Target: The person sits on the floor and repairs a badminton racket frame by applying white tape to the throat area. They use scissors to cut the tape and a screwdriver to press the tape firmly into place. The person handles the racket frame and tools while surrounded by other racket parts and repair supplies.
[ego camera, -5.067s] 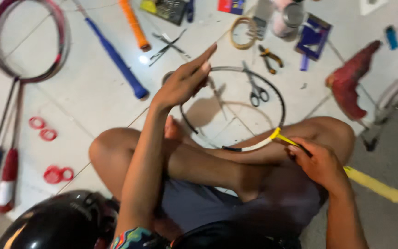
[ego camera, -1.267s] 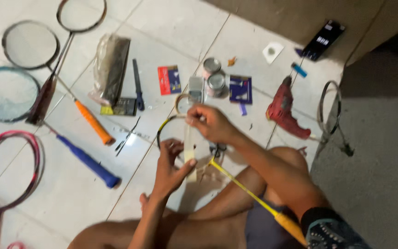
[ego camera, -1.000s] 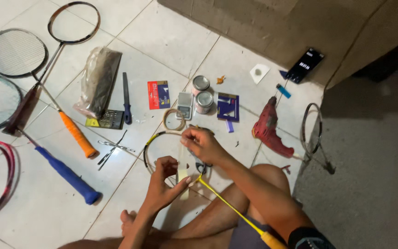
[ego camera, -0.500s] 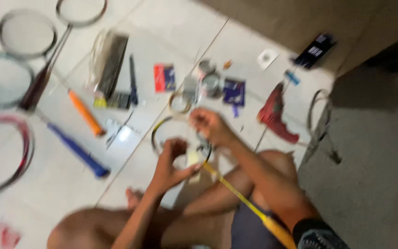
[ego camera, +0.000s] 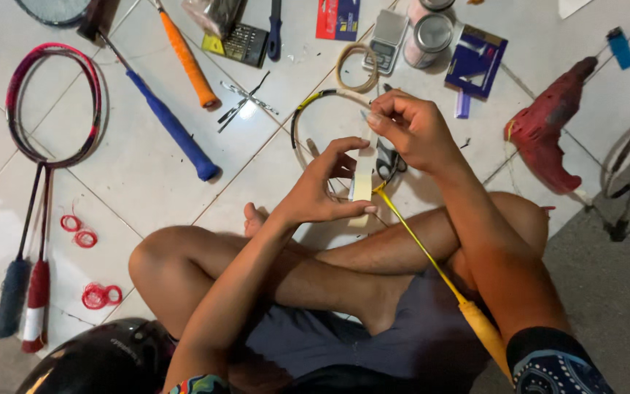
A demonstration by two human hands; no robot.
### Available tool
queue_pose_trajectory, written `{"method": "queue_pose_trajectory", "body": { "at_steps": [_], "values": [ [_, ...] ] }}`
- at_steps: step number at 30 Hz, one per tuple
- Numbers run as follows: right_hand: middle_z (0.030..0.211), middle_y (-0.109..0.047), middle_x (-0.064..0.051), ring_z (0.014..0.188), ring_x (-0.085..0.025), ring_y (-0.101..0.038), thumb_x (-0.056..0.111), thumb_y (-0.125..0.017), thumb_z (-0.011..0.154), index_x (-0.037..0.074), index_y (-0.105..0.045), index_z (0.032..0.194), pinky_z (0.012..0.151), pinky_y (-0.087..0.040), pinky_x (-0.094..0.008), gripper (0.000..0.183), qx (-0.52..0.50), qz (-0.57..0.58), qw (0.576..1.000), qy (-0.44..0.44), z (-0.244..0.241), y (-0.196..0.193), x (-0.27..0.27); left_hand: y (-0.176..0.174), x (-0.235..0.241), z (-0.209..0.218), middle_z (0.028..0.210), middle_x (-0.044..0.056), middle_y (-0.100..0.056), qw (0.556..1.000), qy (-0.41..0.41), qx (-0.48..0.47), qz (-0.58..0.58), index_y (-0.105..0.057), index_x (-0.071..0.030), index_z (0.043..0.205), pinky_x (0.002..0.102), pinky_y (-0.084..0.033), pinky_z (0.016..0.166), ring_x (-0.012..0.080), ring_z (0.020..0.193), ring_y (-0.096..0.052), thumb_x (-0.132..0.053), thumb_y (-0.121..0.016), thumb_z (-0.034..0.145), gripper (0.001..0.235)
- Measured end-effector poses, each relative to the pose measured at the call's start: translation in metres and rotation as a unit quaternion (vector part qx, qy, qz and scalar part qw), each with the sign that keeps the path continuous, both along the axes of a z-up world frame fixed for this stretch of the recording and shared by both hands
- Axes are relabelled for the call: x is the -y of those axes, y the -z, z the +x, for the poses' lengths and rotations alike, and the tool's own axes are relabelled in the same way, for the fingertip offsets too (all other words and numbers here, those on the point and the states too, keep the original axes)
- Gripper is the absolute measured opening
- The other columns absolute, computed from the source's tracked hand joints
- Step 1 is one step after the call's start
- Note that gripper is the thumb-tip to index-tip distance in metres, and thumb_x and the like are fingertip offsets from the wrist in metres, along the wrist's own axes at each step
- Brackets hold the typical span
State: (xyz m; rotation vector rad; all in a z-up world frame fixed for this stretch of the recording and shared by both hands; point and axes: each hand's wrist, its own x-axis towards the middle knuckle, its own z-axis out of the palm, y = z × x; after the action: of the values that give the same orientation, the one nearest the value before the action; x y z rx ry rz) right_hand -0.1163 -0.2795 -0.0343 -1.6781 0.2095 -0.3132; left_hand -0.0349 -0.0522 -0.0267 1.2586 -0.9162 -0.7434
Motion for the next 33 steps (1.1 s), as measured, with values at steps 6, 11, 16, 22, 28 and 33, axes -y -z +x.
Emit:
{"method": "queue_pose_trajectory", "body": {
  "at_steps": [6, 11, 16, 22, 28, 33],
  "values": [
    [0.099, -0.065, -0.016, 0.08, -0.016, -0.061, 0.002, -0.075, 0.105, -0.006, -0.068, 0.091, 0.07, -0.057, -0.027, 0.018, -0.004, 0.001, 1.0, -0.004, 0.004, -0.003, -0.005, 0.001, 0.004, 0.003, 0.143, 0.016, -0.06, 0.999, 0.028, 0.005, 0.022, -0.05, -0.011, 0.151, 0.048, -0.063, 0.098, 0.0262, 0.099, -0.07, -0.023, -0.101, 0.077, 0.091],
    [0.099, -0.066, -0.016, 0.087, -0.016, -0.061, 0.001, -0.074, 0.107, -0.007, -0.07, 0.093, 0.077, -0.055, -0.029, 0.017, -0.005, -0.029, 1.0, -0.01, 0.003, -0.004, -0.002, -0.002, 0.003, 0.008, 0.156, 0.015, -0.05, 0.998, 0.038, 0.029, 0.031, -0.047, -0.013, 0.157, 0.049, -0.064, 0.095, 0.0315, 0.099, -0.072, -0.029, -0.102, 0.076, 0.098],
    [0.105, -0.065, -0.003, 0.099, -0.011, -0.059, 0.015, -0.073, 0.107, 0.002, -0.068, 0.096, 0.087, -0.047, -0.024, 0.017, -0.071, -0.067, 0.995, 0.006, -0.001, -0.019, 0.0, -0.009, -0.003, 0.015, 0.165, 0.011, -0.043, 0.987, 0.087, 0.124, 0.057, -0.038, -0.015, 0.162, 0.033, -0.06, 0.1, 0.0234, 0.147, -0.052, -0.041, -0.089, 0.088, 0.094],
    [0.093, -0.078, -0.004, 0.076, -0.021, -0.069, 0.022, -0.081, 0.105, 0.015, -0.077, 0.1, 0.072, -0.052, -0.041, 0.01, -0.283, -0.347, 0.888, 0.1, -0.021, 0.012, 0.058, -0.008, -0.018, 0.031, 0.17, 0.014, -0.039, 0.985, 0.044, 0.154, 0.068, -0.032, -0.021, 0.167, 0.033, -0.068, 0.095, 0.0272, 0.141, -0.057, -0.036, -0.091, 0.091, 0.096],
    [0.104, -0.081, -0.01, 0.098, -0.035, -0.074, 0.055, -0.078, 0.081, 0.017, -0.077, 0.086, 0.08, -0.054, -0.047, 0.038, -0.577, -0.376, 0.708, -0.158, -0.004, 0.059, 0.028, -0.015, -0.028, 0.044, 0.17, 0.007, -0.038, 0.987, -0.062, 0.118, 0.087, -0.035, -0.019, 0.166, 0.029, -0.062, 0.093, 0.0153, 0.106, -0.06, -0.04, -0.097, 0.083, 0.105],
    [0.123, -0.077, -0.021, 0.115, -0.041, -0.073, 0.067, -0.092, 0.071, 0.003, -0.077, 0.115, 0.09, -0.055, -0.047, 0.079, -0.61, -0.366, 0.695, -0.107, 0.008, 0.063, 0.014, -0.015, -0.032, 0.045, 0.17, 0.009, -0.038, 0.987, -0.061, 0.125, 0.082, -0.034, -0.02, 0.166, 0.029, -0.062, 0.094, 0.0162, 0.113, -0.059, -0.044, -0.097, 0.082, 0.108]
  ]
}}
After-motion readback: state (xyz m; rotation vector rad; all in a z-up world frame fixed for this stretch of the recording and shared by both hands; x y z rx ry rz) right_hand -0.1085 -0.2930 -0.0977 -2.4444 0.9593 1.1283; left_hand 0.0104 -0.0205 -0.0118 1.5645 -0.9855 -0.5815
